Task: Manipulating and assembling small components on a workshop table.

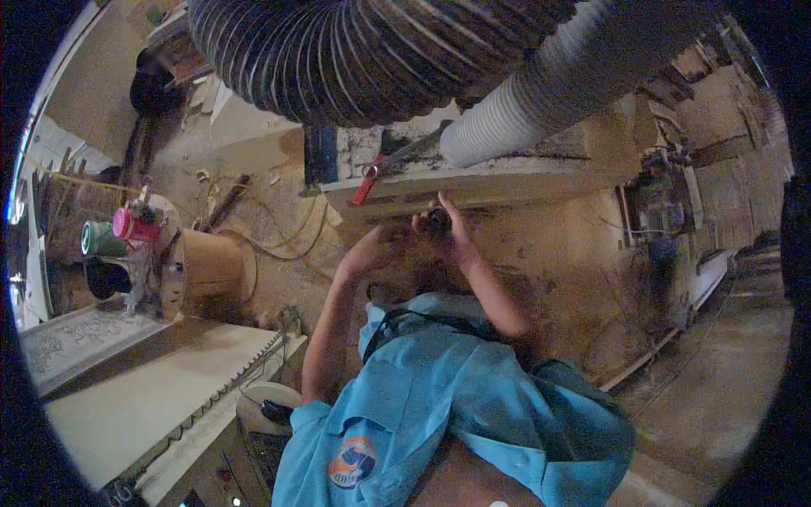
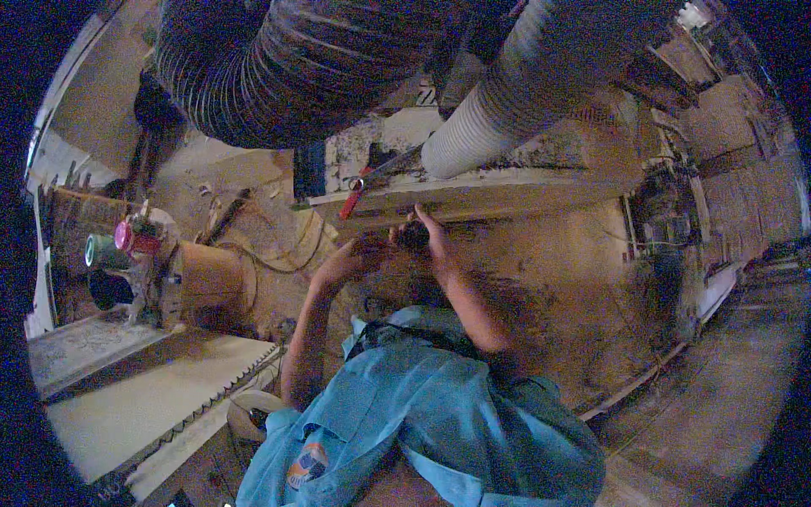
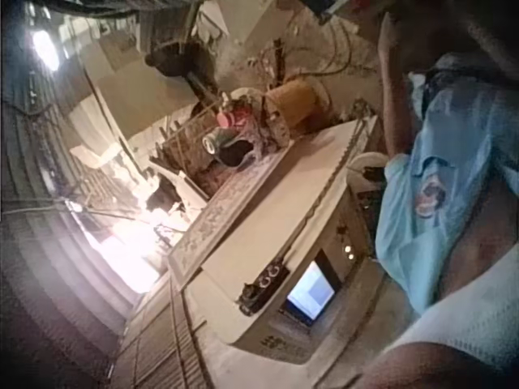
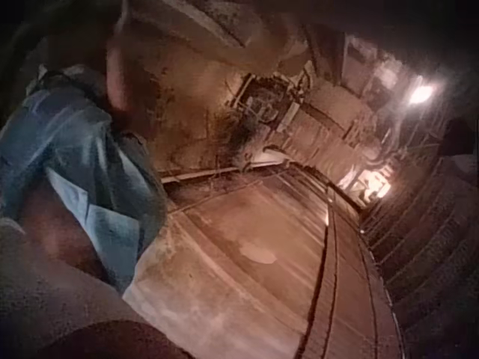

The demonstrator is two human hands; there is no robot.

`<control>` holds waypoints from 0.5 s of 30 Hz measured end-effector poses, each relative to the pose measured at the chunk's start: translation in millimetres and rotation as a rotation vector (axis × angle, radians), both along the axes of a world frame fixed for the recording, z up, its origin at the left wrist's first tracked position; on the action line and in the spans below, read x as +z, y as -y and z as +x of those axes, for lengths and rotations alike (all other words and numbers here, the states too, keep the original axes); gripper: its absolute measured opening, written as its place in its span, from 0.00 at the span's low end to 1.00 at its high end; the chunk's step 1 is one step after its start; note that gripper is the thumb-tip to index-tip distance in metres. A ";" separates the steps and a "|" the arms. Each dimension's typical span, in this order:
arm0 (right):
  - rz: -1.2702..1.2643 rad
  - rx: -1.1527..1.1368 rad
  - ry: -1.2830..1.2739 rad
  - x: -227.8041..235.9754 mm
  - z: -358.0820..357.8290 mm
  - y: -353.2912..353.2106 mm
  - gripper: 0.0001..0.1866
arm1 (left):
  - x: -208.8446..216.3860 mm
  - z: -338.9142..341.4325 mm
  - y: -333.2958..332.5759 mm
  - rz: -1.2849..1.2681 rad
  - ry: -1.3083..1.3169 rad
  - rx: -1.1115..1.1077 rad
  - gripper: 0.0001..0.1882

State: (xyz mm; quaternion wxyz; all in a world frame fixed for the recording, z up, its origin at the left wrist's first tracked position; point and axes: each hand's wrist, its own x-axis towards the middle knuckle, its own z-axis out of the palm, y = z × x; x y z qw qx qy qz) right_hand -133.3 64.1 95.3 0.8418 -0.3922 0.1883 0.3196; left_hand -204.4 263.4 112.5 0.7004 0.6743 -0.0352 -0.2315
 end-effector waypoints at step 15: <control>0.261 -0.168 -0.088 23.1 -2.9 -22.2 0.13 | 37.8 -2.6 16.6 0.423 0.278 0.134 0.13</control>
